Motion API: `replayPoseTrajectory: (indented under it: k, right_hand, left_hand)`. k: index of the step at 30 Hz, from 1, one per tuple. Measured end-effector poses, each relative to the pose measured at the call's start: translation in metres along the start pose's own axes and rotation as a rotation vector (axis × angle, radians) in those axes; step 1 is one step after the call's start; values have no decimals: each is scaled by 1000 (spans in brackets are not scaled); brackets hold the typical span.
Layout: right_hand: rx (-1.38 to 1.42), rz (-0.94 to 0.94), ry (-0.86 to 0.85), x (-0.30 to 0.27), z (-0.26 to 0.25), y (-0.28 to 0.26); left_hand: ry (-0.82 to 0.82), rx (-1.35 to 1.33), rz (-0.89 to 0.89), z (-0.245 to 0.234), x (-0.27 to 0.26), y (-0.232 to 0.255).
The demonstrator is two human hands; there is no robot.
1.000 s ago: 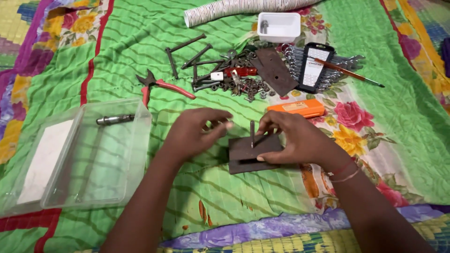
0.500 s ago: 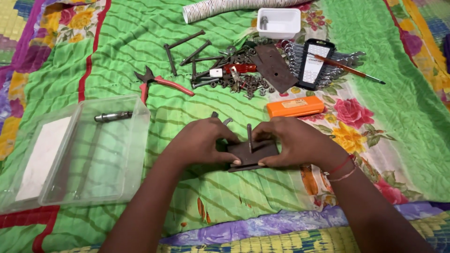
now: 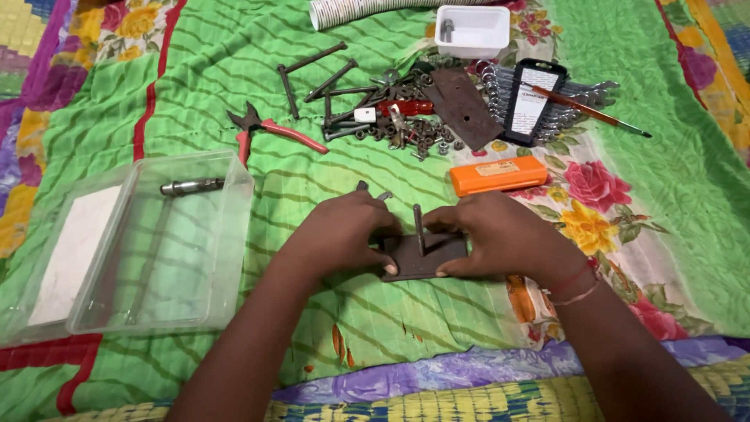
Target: The person assembles small metal parts on a bed. They pick up a metal plate, insert a bolt, and tighten a nut by hand. They then place the assembled part into a clear plastic container and continue handling other metal pieces.
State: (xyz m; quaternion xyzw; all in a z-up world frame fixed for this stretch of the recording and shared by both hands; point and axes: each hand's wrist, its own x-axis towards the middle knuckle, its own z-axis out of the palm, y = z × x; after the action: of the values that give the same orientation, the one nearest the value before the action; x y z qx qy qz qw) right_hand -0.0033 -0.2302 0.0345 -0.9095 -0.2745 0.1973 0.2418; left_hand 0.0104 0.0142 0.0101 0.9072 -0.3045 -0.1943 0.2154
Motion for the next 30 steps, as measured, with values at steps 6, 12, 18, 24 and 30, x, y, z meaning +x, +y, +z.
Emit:
replayPoseTrajectory:
  k: [6,12,18,24,30]
  right_hand:
    - [70,93,156,-4,1,5]
    - [83,135,113,-2,4,16]
    - [194,147,31,2,11,31]
    - [241,147,5,3,12,36]
    - [244,188,359,7,1,56]
  left_hand:
    - [-3,-2,-1,1,-1,-1]
    - [-27,17,-15,1,-2,-1]
    - [-23,44,-21,4,0,3]
    - [24,44,36,6,-2,7]
    - [39,58,71,4,-3,7]
